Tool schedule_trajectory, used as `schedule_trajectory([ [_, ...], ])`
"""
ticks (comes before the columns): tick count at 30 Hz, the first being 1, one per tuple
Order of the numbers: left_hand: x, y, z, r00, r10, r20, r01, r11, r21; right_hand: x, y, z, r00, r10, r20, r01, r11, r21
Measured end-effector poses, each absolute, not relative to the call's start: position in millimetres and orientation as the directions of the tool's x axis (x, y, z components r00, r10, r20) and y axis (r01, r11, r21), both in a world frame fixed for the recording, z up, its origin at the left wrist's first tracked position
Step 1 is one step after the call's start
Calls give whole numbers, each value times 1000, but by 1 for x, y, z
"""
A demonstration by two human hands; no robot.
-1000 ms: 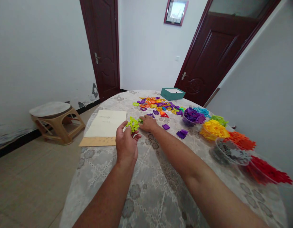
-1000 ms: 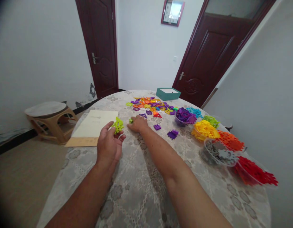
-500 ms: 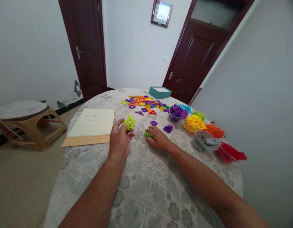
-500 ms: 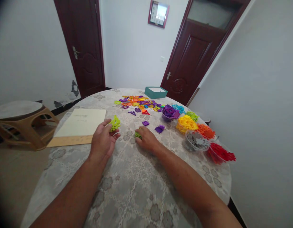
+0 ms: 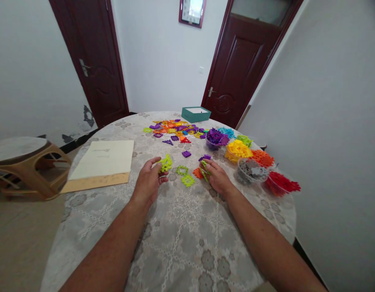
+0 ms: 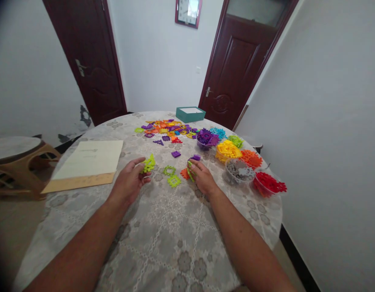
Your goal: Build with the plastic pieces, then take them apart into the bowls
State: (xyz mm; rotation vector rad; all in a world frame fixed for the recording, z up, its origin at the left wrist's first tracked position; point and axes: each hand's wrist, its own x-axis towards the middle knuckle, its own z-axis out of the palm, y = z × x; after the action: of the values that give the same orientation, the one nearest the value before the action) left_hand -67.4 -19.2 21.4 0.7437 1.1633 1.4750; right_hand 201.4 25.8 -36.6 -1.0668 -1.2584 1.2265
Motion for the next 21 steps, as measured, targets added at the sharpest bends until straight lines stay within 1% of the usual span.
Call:
schedule_trajectory([
  [2, -66, -19, 19, -225, 965, -134, -345, 50, 937, 203, 25, -36, -65, 996, 58, -191, 45, -981],
  [4, -65, -18, 16, -210, 968, -134, -334, 58, 941, 206, 24, -34, -52, 998, 43, -240, 29, -970],
  [8, -65, -16, 11, -177, 974, -138, -322, 75, 944, 218, 21, -31, -11, 999, 32, -211, 29, -977],
  [14, -66, -16, 8, -141, 976, -164, -340, 108, 934, 228, 22, -29, -30, 996, 79, -181, 73, -981],
  [16, -66, -16, 9, -135, 976, -171, -354, 113, 928, 233, 24, -30, -3, 995, 104, -93, 103, -990],
  [18, -67, -16, 9, -126, 977, -171, -374, 113, 921, 238, 25, -30, 22, 985, 173, 104, 170, -980],
  [19, -67, -16, 9, -118, 978, -170, -387, 112, 915, 241, 26, -31, 24, 976, 218, 228, 207, -951],
  [21, -67, -15, 10, -94, 980, -173, -418, 119, 900, 246, 26, -33, 1, 954, 300, 446, 268, -854],
])
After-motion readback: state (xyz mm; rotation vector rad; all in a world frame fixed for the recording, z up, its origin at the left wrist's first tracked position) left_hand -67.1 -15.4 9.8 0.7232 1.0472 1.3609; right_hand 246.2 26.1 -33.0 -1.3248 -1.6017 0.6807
